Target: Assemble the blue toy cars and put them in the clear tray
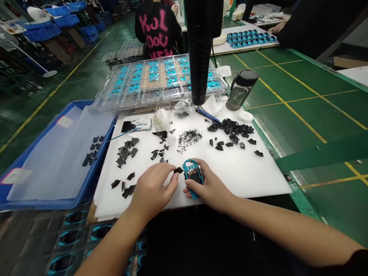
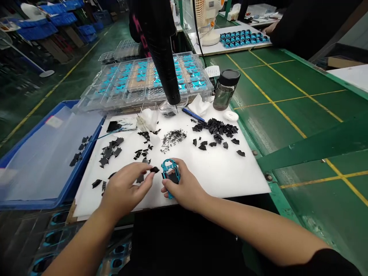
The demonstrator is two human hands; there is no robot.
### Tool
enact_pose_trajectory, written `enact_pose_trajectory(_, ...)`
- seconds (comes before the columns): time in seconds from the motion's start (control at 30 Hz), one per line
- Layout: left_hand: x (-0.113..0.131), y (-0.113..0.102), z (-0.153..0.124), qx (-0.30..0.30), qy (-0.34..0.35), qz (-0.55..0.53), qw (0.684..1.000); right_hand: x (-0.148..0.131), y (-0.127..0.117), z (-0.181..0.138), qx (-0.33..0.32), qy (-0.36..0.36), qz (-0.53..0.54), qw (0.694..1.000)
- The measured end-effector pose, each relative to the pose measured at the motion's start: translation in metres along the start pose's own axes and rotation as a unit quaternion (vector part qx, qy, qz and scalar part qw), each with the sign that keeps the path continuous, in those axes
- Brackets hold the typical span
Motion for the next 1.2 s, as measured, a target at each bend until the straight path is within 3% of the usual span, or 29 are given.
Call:
enact_pose_trajectory(0.23,0.021,0.030,0.025,-0.050,0.027,0.017,0.998,-0.005,-0.010,-0.007,-0.001,-0.024,-0.060,0.998)
enact_pose_trajectory(0.77,0.033,0.047,0.041,-0.086,-0.006,0.109,0.990,0.002,-0.028,-0.007,-0.036,-0.021,-0.073,0.996)
enact_pose_trajectory(0.9,0.024,0.046,0.046,-0.119,-0.065,0.021,0.991,0.004,-0.029,-0.008,-0.047,-0.008,-0.056,0.997)
enact_pose_trajectory(1.03,0.007,0.049,0.045,-0.152,-0.156,-0.119,0.969,0.004,-0.030,-0.010,-0.053,-0.003,-0.014,0.998)
enact_pose_trajectory(1.2,-0.006,0.049,0.035,-0.130,-0.233,-0.228,0.937,0.006,-0.031,-0.010,-0.058,0.016,0.067,0.996)
Point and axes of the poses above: each hand's wrist, its own z-axis towards the middle knuckle, its own y-axis out of the palm, x = y × z, the point moved 6 cm from there along z, towards the middle knuckle, and after that the axes turned 9 degrees about -x, right-handed, at the moved point
